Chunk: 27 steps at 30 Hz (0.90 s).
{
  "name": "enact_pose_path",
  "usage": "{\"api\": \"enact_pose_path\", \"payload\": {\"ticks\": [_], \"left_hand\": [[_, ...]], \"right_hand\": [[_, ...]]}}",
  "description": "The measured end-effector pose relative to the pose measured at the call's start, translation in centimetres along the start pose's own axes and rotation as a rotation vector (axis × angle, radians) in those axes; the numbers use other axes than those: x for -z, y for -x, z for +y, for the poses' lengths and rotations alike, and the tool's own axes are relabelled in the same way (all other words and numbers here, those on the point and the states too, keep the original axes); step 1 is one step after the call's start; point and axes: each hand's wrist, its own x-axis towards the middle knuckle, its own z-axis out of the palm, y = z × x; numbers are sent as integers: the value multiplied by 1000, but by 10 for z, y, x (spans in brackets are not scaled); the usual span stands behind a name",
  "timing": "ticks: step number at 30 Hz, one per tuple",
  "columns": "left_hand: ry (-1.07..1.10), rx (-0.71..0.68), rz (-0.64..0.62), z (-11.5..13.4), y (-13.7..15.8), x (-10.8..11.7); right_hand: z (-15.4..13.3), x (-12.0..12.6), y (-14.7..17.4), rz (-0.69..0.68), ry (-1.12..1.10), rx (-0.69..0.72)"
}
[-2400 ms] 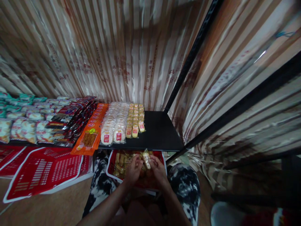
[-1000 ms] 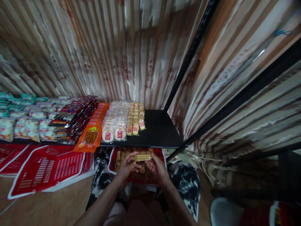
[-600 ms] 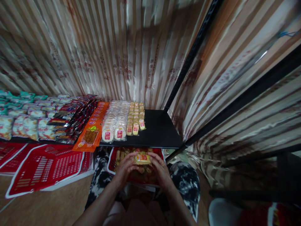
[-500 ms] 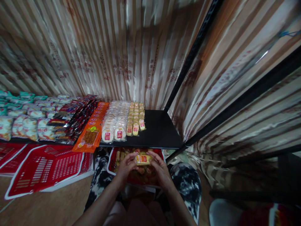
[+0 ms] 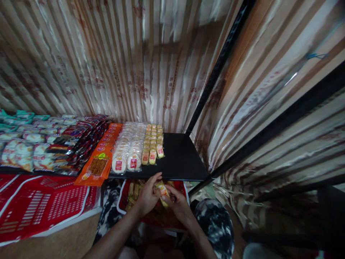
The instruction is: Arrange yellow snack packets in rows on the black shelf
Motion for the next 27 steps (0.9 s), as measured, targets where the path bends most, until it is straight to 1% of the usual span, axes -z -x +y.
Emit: {"api": "enact_pose_path", "payload": {"ticks": [2,4,5,6,9,11,13,16,19,22,27], "left_hand": [[-64,-48,136,1,-2,-4],[-156,-110,277,0,-3,-8],[-219,-141,326,-2,-2,-11],[-293,-175,349,-4,-2,-13],[-520,-292,306,-11,-4,-18],[-626,-338,278,-15,-8,-20],[-691,-352,271,-18,-15,-21],[-734,-367,278,-21,-25,-21],[-768,-396,281,-23,-32,-22],[-823,-424,245,-27,-37,-21],[-924,-508,223,-31,-47,-15]], "right_hand": [[-5,1,-12,61,-26,10],[-11,4,-29,151,-45,39],[-13,5,-38,200,-46,59],[-16,6,-47,244,-43,80],[-20,9,-76,323,-2,111],[-20,10,-94,367,72,134],[-19,10,-109,397,179,174],[-19,7,-126,409,326,229],[-19,2,-137,419,375,250],[-17,0,-142,404,395,254],[-11,0,-145,435,583,283]]}}
